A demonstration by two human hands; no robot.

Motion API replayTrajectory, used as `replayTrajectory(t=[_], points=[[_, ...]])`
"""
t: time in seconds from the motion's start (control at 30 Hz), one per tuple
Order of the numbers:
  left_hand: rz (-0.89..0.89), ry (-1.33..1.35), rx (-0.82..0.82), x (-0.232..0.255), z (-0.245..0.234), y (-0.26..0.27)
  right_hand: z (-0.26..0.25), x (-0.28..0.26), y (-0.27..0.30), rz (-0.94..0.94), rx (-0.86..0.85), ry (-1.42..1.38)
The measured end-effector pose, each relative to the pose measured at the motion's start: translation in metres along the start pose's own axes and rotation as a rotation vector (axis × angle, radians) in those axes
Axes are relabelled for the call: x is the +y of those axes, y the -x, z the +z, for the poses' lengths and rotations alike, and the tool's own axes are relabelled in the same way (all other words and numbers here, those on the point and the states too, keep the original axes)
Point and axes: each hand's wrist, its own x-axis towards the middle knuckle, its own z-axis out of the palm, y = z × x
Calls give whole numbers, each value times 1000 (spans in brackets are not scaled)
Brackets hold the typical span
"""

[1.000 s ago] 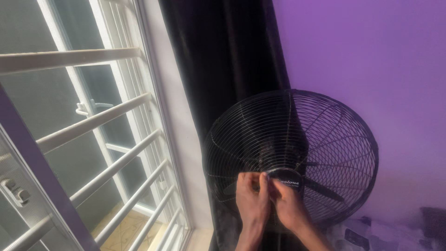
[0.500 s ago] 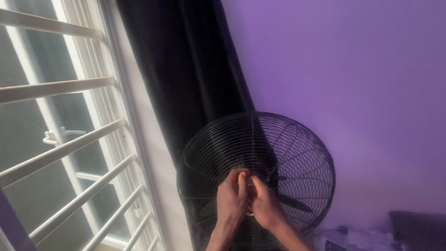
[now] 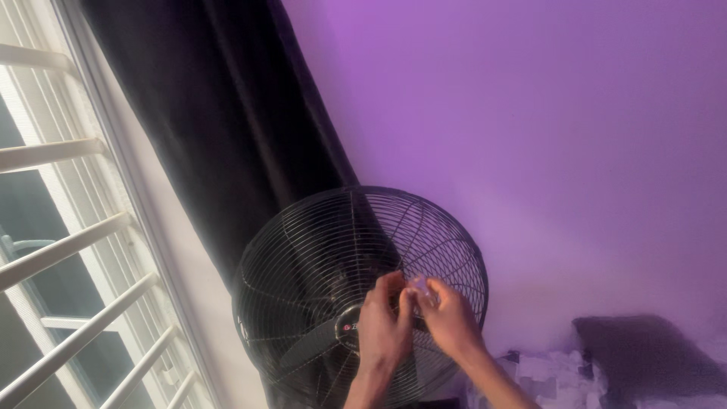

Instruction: The person uses a wrench to loosen and remove the nut securing the front grill of a standing fan. They then pull the grill off the fan head, exposing the blades and motor housing.

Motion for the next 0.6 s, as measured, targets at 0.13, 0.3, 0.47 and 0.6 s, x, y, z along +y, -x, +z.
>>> replayTrajectory(t=[0.13,0.3,0.47,0.6], points=[[164,-157,211,-7,-5,-4,-18,6,-11,-20,25,-24],[88,-256,271,-20,-29,-10,-4,16,-26,-205,-17,-198],[74,-198,225,-39,-61,5,44,12,-30,-221,-264,-301],[-128,-84,229,-49,-96,24,103,-9,-11,-155,-556,-491]])
